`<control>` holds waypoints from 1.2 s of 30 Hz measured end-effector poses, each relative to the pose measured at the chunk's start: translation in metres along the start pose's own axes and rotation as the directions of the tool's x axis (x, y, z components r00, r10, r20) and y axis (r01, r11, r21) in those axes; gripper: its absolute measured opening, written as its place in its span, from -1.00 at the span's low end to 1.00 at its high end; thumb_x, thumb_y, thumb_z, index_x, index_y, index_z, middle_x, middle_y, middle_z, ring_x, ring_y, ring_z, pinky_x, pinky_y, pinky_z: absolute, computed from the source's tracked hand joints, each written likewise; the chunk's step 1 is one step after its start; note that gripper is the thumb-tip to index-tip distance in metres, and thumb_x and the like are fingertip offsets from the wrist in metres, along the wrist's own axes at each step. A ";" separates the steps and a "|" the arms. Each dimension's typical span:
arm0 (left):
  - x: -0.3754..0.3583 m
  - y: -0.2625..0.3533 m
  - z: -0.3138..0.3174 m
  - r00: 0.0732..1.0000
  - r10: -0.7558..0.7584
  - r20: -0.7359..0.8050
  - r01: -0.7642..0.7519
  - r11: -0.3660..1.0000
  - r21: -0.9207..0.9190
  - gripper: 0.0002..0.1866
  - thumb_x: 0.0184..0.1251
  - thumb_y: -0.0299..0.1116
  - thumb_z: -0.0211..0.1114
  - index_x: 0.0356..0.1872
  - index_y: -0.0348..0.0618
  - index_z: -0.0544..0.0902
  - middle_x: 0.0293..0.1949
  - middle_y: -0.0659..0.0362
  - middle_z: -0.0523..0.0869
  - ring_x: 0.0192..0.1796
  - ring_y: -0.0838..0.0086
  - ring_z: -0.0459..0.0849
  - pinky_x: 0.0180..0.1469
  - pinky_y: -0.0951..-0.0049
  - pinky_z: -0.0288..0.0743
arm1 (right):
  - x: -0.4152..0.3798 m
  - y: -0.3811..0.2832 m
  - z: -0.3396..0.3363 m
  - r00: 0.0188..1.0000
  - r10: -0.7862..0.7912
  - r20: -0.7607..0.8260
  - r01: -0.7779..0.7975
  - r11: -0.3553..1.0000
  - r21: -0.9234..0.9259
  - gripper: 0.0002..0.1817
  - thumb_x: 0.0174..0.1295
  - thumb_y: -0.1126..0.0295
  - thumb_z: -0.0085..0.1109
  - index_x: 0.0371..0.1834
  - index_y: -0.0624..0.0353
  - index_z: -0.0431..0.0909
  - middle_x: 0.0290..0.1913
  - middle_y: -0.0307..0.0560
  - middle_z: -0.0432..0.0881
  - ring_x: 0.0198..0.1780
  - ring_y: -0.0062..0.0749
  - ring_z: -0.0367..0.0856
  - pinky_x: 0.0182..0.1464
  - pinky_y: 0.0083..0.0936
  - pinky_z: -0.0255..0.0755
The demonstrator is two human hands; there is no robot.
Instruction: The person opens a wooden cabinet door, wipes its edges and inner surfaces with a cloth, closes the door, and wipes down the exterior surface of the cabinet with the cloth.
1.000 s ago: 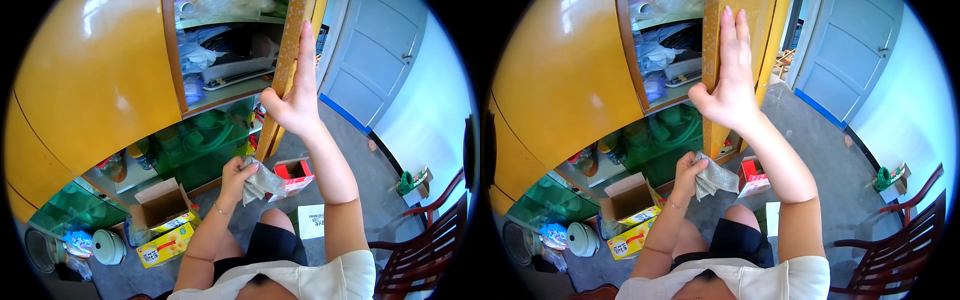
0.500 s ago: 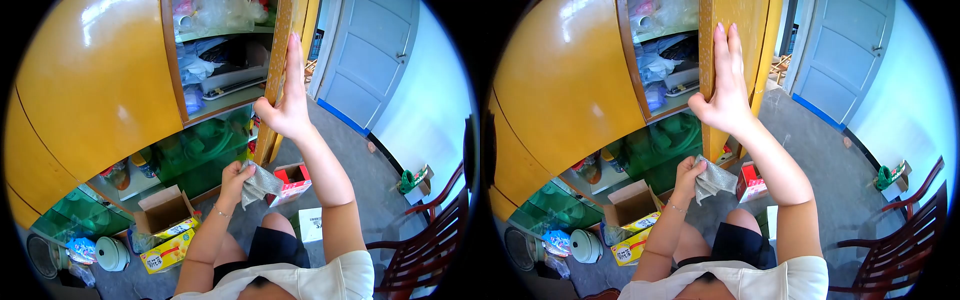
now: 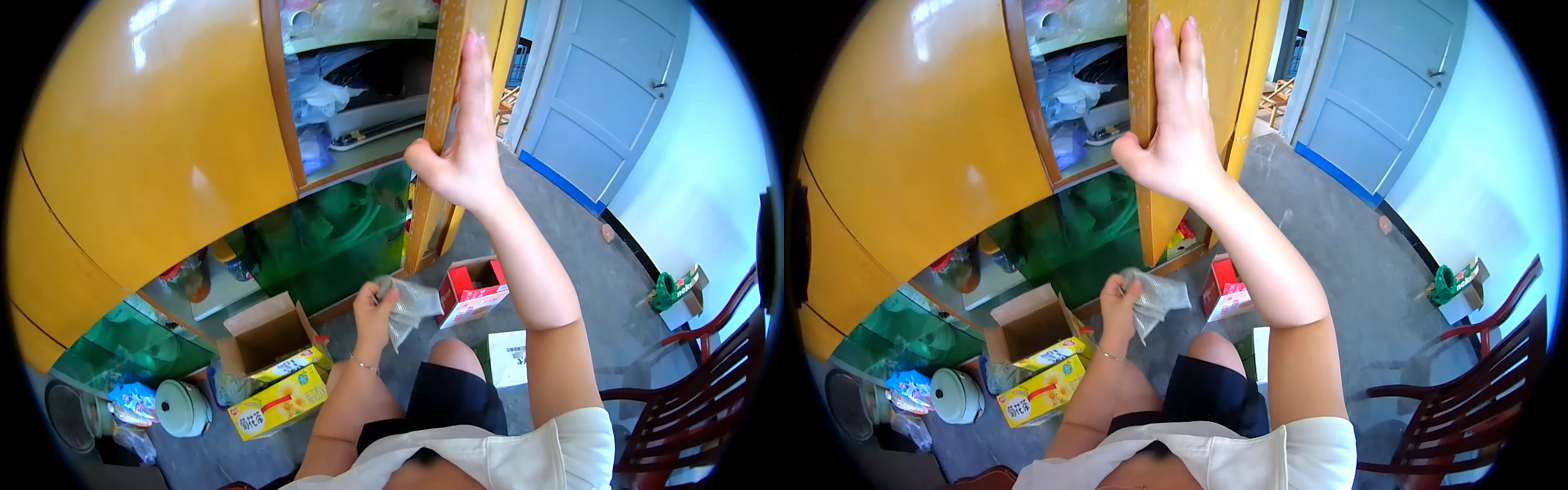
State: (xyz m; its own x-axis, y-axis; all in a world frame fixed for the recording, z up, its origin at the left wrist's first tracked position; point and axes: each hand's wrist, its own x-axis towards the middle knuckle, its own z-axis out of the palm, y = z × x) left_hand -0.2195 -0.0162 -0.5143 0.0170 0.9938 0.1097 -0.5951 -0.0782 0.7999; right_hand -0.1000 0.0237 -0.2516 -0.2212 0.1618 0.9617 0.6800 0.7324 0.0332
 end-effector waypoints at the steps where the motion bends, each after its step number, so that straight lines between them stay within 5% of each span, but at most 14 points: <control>1: 0.002 0.005 -0.002 0.999 0.034 0.036 -0.031 0.998 -0.060 -0.87 0.09 -0.52 0.25 -0.44 -0.20 0.43 -0.46 0.30 0.52 -0.43 0.70 0.45 -0.35 0.69 0.37 | 0.000 -0.003 0.001 1.000 -0.011 0.013 0.011 1.000 0.014 -0.01 -0.34 0.52 0.01 0.33 0.24 -0.20 0.32 0.33 -0.21 0.35 0.13 -0.21 0.30 -0.25 -0.17; 3: 0.006 0.019 0.007 0.994 0.102 0.042 -0.096 0.987 -0.126 -0.87 0.09 -0.53 0.25 -0.41 -0.21 0.43 -0.44 0.30 0.53 -0.40 0.70 0.46 -0.32 0.70 0.37 | 0.003 -0.007 0.000 0.999 -0.039 0.024 0.038 0.999 0.038 -0.01 -0.36 0.55 -0.05 0.32 0.32 -0.24 0.35 0.20 -0.18 0.39 -0.09 -0.25 0.34 -0.38 -0.29; 9: 0.021 0.028 0.043 0.987 0.125 0.099 -0.127 0.992 0.006 -0.81 0.02 -0.55 0.29 -0.40 -0.20 0.43 -0.45 0.29 0.51 -0.40 0.67 0.47 -0.30 0.67 0.39 | -0.001 0.001 0.001 1.000 0.022 -0.009 -0.022 0.997 0.074 -0.02 -0.36 0.54 -0.04 0.32 0.32 -0.21 0.35 0.18 -0.16 0.39 -0.09 -0.25 0.34 -0.38 -0.27; 12: 0.017 0.019 0.031 0.985 0.129 0.111 -0.140 0.985 0.105 -0.83 0.03 -0.59 0.27 -0.39 -0.21 0.43 -0.44 0.26 0.53 -0.39 0.65 0.49 -0.30 0.64 0.42 | -0.002 0.006 -0.004 0.999 -0.026 -0.021 0.027 0.999 0.040 -0.02 -0.33 0.46 0.10 0.32 0.21 -0.12 0.31 0.38 -0.19 0.33 0.22 -0.15 0.28 -0.21 -0.11; 16: 0.023 0.045 0.029 0.968 0.246 0.043 -0.249 0.963 0.101 -0.81 0.00 -0.61 0.28 -0.38 -0.24 0.45 -0.41 0.22 0.56 -0.35 0.62 0.52 -0.26 0.60 0.45 | -0.003 0.013 -0.003 0.999 -0.027 0.025 0.025 0.997 0.069 0.00 -0.30 0.35 0.22 0.32 0.22 -0.11 0.32 0.35 -0.17 0.33 0.18 -0.12 0.28 -0.22 -0.11; 21: 0.051 0.067 0.044 0.862 0.419 0.286 -0.485 0.847 0.220 -0.79 -0.07 -0.62 0.33 -0.39 -0.25 0.49 -0.38 0.22 0.57 -0.34 0.62 0.52 -0.26 0.61 0.44 | -0.015 0.020 0.003 1.000 0.001 -0.004 0.000 0.993 0.122 0.06 -0.23 0.17 0.32 0.33 0.22 -0.14 0.33 0.32 -0.19 0.35 0.10 -0.13 0.29 -0.21 -0.14; 24: 0.054 0.072 0.051 0.806 0.499 0.318 -0.580 0.774 0.256 -0.80 -0.08 -0.62 0.35 -0.45 -0.25 0.49 -0.39 0.23 0.56 -0.35 0.65 0.50 -0.28 0.63 0.42 | -0.060 0.015 0.005 0.980 0.193 -0.044 -0.166 0.924 0.345 -0.01 -0.08 0.12 0.22 0.33 0.24 -0.20 0.34 0.27 -0.20 0.36 0.02 -0.13 0.31 -0.24 -0.17; 26: 0.052 0.085 0.068 0.736 0.598 0.317 -0.673 0.698 0.245 -0.81 -0.09 -0.62 0.35 -0.48 -0.25 0.49 -0.41 0.22 0.56 -0.36 0.66 0.49 -0.29 0.64 0.41 | -0.109 0.021 0.014 0.909 0.397 -0.124 -0.338 0.878 0.339 -0.15 0.09 0.12 0.05 0.33 0.22 -0.19 0.35 0.20 -0.20 0.36 -0.04 -0.11 0.31 -0.25 -0.16; 28: 0.053 0.099 0.086 0.731 0.620 0.284 -0.682 0.685 0.258 -0.82 -0.07 -0.60 0.35 -0.49 -0.27 0.49 -0.44 0.23 0.57 -0.38 0.66 0.49 -0.29 0.64 0.41 | -0.142 0.004 0.033 0.510 0.857 -0.068 -0.620 0.421 0.662 -0.30 0.20 0.09 -0.11 0.33 0.15 -0.12 0.33 0.06 -0.03 0.33 -0.13 -0.03 0.29 -0.28 -0.10; 30: 0.057 0.119 0.106 0.740 0.617 0.267 -0.670 0.707 0.226 -0.83 -0.06 -0.59 0.35 -0.49 -0.28 0.49 -0.46 0.24 0.57 -0.39 0.66 0.49 -0.31 0.64 0.41 | -0.187 0.019 0.041 -0.047 0.904 0.424 -0.726 -0.322 0.607 -0.40 0.25 0.01 -0.22 0.27 0.10 0.04 0.26 -0.08 0.16 0.27 -0.23 0.10 0.23 -0.35 0.01; 32: 0.061 0.143 0.127 0.744 0.607 0.277 -0.659 0.735 0.160 -0.86 0.00 -0.57 0.32 -0.47 -0.28 0.50 -0.45 0.22 0.58 -0.41 0.67 0.51 -0.35 0.66 0.42 | -0.202 0.011 0.042 0.065 0.607 0.792 -0.514 -0.660 0.548 -0.43 0.24 -0.10 -0.28 0.19 0.01 0.19 0.14 -0.18 0.32 0.17 -0.29 0.24 0.14 -0.36 0.11; 34: 0.061 0.166 0.147 0.804 0.546 0.236 -0.584 0.799 0.141 -0.83 -0.07 -0.53 0.37 -0.51 -0.32 0.51 -0.49 0.20 0.59 -0.43 0.67 0.49 -0.38 0.65 0.38 | -0.186 -0.007 0.043 0.255 0.614 0.747 -0.496 -0.580 0.646 -0.44 0.24 -0.14 -0.35 0.15 -0.04 0.23 0.11 -0.19 0.34 0.11 -0.29 0.31 0.09 -0.29 0.14; 36: 0.063 0.166 0.147 0.816 0.540 0.206 -0.571 0.808 0.144 -0.82 -0.07 -0.52 0.37 -0.52 -0.32 0.51 -0.50 0.21 0.59 -0.45 0.69 0.49 -0.40 0.66 0.38 | -0.190 -0.002 0.043 0.284 0.533 0.797 -0.447 -0.662 0.601 -0.43 0.22 -0.14 -0.35 0.20 -0.09 0.16 0.14 -0.23 0.33 0.13 -0.29 0.31 0.14 -0.21 0.12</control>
State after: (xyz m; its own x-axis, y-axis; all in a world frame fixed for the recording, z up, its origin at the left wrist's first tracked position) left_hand -0.1993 0.0219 -0.2876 -0.1416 0.7527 0.6430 -0.3748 -0.6419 0.6689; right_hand -0.0896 0.0205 -0.4459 -0.2577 0.9634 0.0734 -0.7715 -0.1594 -0.6160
